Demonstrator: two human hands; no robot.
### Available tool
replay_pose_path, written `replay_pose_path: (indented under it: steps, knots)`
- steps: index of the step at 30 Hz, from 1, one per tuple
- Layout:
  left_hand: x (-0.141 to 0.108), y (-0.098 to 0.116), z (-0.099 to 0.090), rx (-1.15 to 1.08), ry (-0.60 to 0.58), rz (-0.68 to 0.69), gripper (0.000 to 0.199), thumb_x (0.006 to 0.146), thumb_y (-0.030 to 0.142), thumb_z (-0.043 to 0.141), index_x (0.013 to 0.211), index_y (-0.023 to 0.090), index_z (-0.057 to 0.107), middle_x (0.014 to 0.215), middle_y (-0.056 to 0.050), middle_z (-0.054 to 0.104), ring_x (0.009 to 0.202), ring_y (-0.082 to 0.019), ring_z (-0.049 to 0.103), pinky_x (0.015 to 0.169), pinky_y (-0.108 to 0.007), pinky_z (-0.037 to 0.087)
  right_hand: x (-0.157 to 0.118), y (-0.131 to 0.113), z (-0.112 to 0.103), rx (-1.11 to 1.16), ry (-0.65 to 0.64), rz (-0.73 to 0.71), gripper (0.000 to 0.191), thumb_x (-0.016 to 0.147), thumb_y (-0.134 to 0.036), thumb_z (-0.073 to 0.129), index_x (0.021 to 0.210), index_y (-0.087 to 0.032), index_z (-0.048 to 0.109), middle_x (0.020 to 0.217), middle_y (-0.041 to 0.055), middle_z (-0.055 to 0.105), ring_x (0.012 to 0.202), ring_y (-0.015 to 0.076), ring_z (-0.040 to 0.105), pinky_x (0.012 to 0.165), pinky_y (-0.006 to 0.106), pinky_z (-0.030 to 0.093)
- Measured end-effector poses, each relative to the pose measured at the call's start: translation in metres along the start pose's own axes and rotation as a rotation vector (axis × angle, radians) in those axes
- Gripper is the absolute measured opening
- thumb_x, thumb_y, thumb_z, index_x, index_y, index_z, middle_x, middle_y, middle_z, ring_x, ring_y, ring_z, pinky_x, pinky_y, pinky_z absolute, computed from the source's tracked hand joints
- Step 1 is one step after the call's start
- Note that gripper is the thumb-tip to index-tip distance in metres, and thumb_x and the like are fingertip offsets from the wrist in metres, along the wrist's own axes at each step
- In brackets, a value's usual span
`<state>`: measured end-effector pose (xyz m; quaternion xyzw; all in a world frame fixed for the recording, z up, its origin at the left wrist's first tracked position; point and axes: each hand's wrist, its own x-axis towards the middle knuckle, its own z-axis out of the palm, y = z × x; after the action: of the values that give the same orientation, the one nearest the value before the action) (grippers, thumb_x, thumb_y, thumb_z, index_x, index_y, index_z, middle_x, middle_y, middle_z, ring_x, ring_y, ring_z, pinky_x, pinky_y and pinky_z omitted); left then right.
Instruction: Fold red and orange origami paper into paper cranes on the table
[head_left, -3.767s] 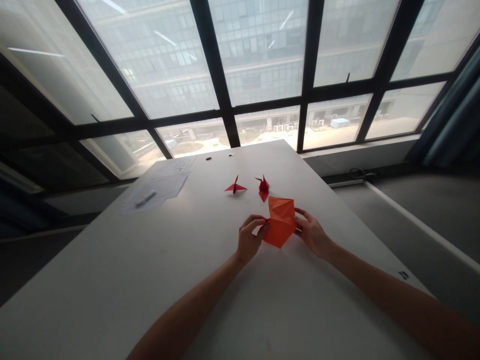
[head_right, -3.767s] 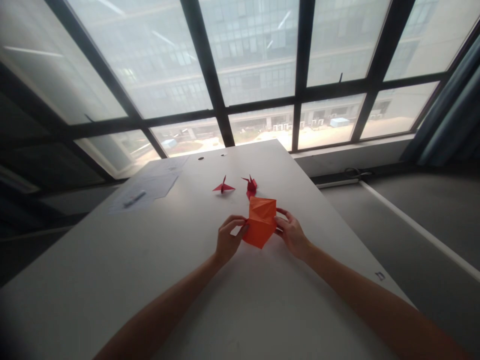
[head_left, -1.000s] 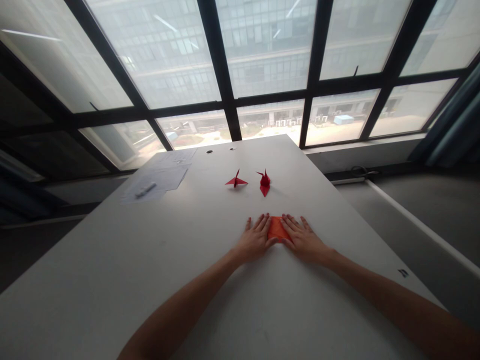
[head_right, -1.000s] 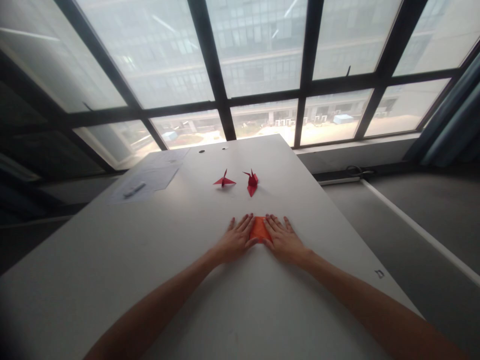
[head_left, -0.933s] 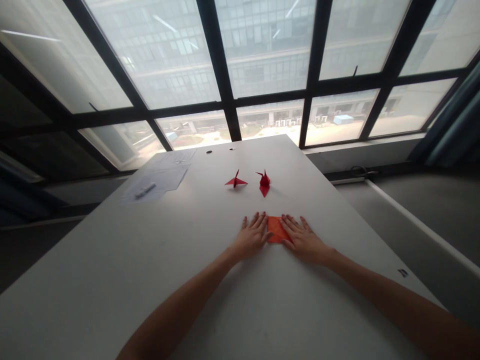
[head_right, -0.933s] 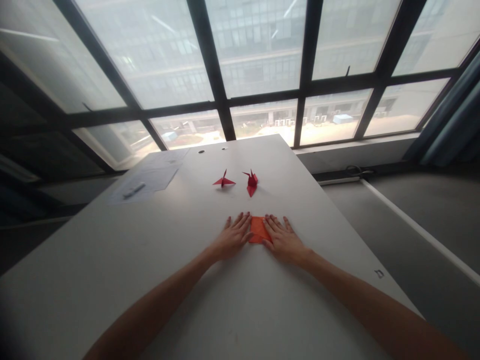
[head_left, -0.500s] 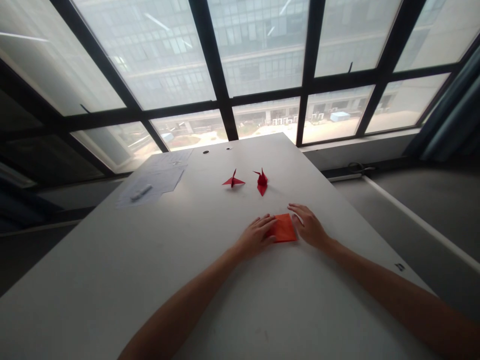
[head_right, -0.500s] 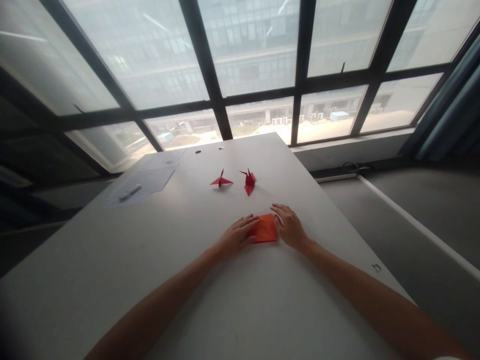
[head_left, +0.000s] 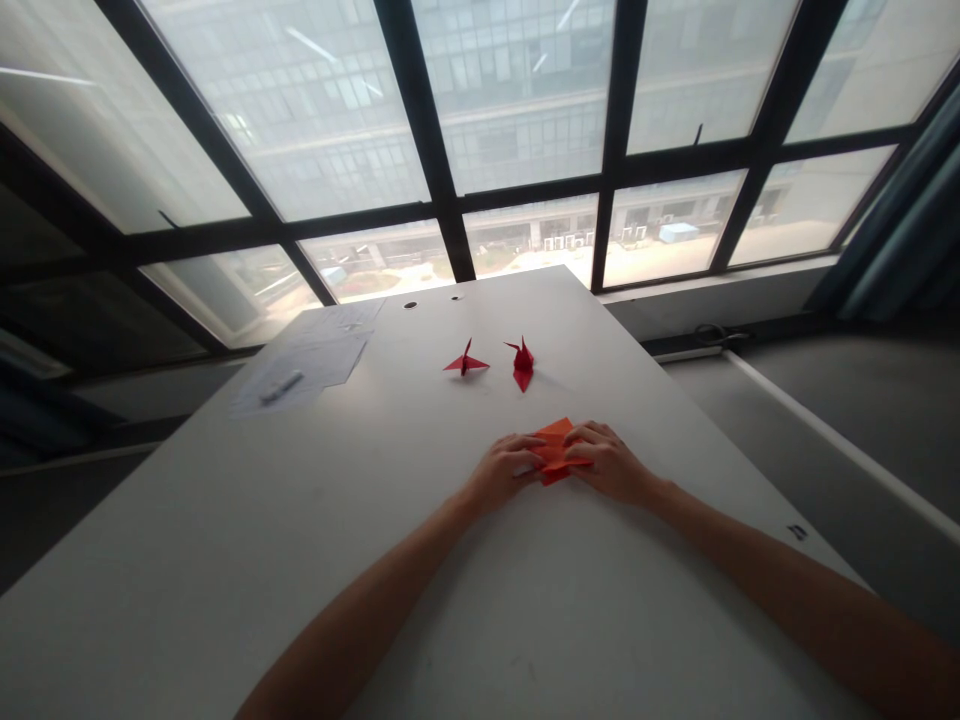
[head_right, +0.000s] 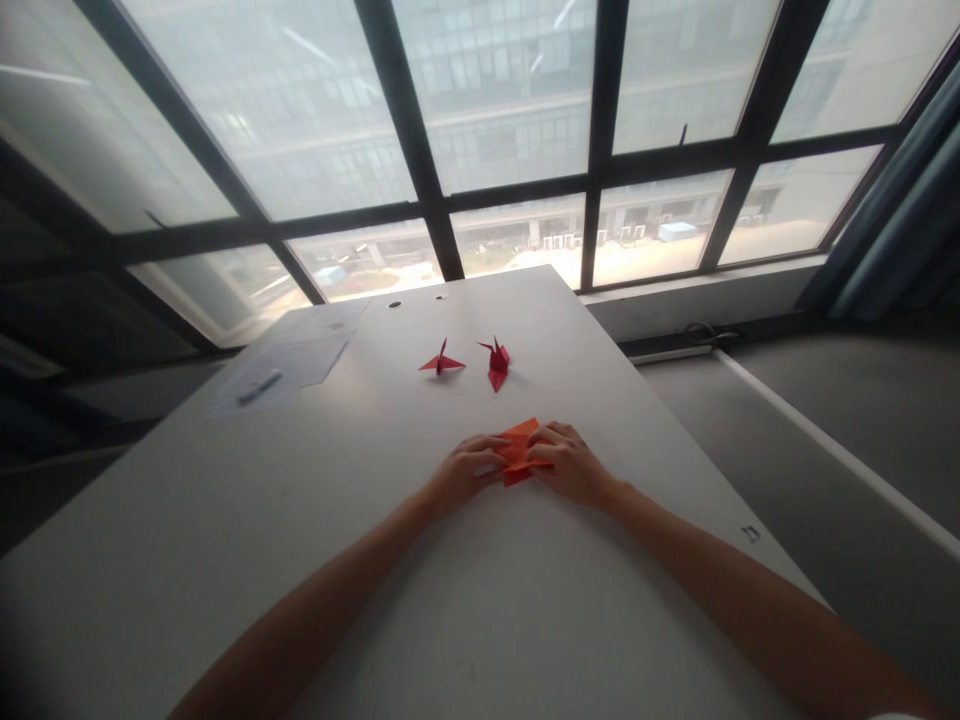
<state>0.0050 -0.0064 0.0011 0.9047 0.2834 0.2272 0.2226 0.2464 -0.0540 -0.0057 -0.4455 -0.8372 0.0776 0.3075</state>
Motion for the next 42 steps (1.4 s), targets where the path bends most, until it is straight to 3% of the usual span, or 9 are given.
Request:
replay_pose_path:
  steps: [11, 16, 19, 23, 26, 28, 31, 36, 42]
  knots:
    - [0.001, 0.009, 0.0, 0.184, 0.048, 0.015, 0.029, 0.085, 0.052, 0.065, 0.097, 0.027, 0.073, 0.1, -0.003, 0.071, 0.097, -0.018, 0.062, 0.098, -0.036, 0.039, 0.001, 0.003, 0.001, 0.009, -0.056, 0.002, 0.019, 0.092, -0.021, 0.054, 0.087, -0.023, 0.071, 0.088, 0.0038, 0.07, 0.092, 0.02, 0.058, 0.091, 0.035, 0.038]
    - [0.005, 0.01, 0.007, 0.195, 0.074, -0.042, 0.025, 0.093, 0.038, 0.056, 0.083, 0.023, 0.073, 0.092, -0.005, 0.07, 0.09, -0.018, 0.061, 0.094, -0.036, 0.041, 0.004, 0.004, 0.007, 0.001, -0.029, 0.082, 0.018, 0.092, -0.02, 0.053, 0.094, -0.022, 0.07, 0.091, 0.0039, 0.071, 0.09, 0.0201, 0.059, 0.088, 0.034, 0.039]
    - [0.008, 0.01, 0.011, 0.212, 0.095, -0.122, 0.018, 0.092, 0.03, 0.055, 0.087, 0.021, 0.07, 0.088, -0.005, 0.069, 0.087, -0.018, 0.061, 0.09, -0.036, 0.044, 0.006, 0.006, 0.011, -0.025, 0.012, 0.172, 0.015, 0.09, -0.02, 0.056, 0.096, -0.022, 0.069, 0.092, 0.0044, 0.07, 0.091, 0.0205, 0.06, 0.086, 0.033, 0.041]
    - [0.008, 0.018, 0.011, 0.265, 0.077, -0.095, 0.031, 0.092, 0.021, 0.051, 0.12, 0.027, 0.062, 0.116, -0.006, 0.067, 0.109, -0.02, 0.059, 0.101, -0.039, 0.041, 0.007, 0.008, 0.015, -0.065, 0.042, 0.282, 0.009, 0.087, -0.023, 0.06, 0.093, -0.021, 0.066, 0.093, 0.0048, 0.066, 0.088, 0.0196, 0.059, 0.082, 0.03, 0.042]
    - [0.005, 0.026, 0.013, 0.321, -0.058, 0.048, 0.043, 0.098, 0.028, 0.042, 0.141, 0.032, 0.045, 0.146, -0.005, 0.048, 0.138, -0.021, 0.038, 0.117, -0.044, 0.023, 0.007, 0.008, 0.016, -0.099, 0.032, 0.328, 0.006, 0.086, -0.023, 0.06, 0.089, -0.02, 0.065, 0.091, 0.0045, 0.064, 0.085, 0.0186, 0.059, 0.079, 0.029, 0.043]
    - [0.003, 0.029, 0.014, 0.345, -0.16, 0.085, 0.052, 0.099, 0.041, 0.038, 0.149, 0.029, 0.03, 0.154, -0.006, 0.037, 0.146, -0.021, 0.024, 0.119, -0.045, 0.014, 0.008, 0.008, 0.015, -0.125, 0.03, 0.348, 0.007, 0.087, -0.024, 0.059, 0.088, -0.02, 0.064, 0.09, 0.0047, 0.064, 0.085, 0.0187, 0.059, 0.078, 0.029, 0.043]
    - [0.0, 0.029, 0.016, 0.373, -0.245, 0.072, 0.064, 0.099, 0.053, 0.031, 0.153, 0.024, 0.018, 0.157, -0.009, 0.028, 0.148, -0.021, 0.016, 0.12, -0.045, 0.011, 0.006, 0.014, 0.009, -0.161, 0.036, 0.369, 0.008, 0.088, -0.025, 0.058, 0.085, -0.021, 0.064, 0.09, 0.0051, 0.064, 0.087, 0.0199, 0.059, 0.08, 0.03, 0.043]
    - [-0.001, 0.025, 0.014, 0.377, -0.273, 0.058, 0.065, 0.098, 0.056, 0.03, 0.154, 0.025, 0.017, 0.158, -0.009, 0.025, 0.148, -0.022, 0.015, 0.119, -0.047, 0.011, 0.002, 0.031, 0.004, -0.193, 0.134, 0.441, 0.019, 0.093, -0.024, 0.049, 0.09, -0.02, 0.067, 0.093, 0.0077, 0.066, 0.09, 0.0219, 0.059, 0.084, 0.033, 0.043]
    - [0.001, 0.026, 0.01, 0.304, -0.205, 0.072, 0.051, 0.101, 0.043, 0.032, 0.15, 0.03, 0.03, 0.153, -0.006, 0.039, 0.143, -0.02, 0.031, 0.118, -0.044, 0.016, 0.007, 0.02, 0.019, -0.18, 0.105, 0.426, 0.024, 0.093, -0.037, 0.053, 0.102, -0.02, 0.069, 0.1, 0.0091, 0.065, 0.098, 0.0239, 0.057, 0.087, 0.035, 0.043]
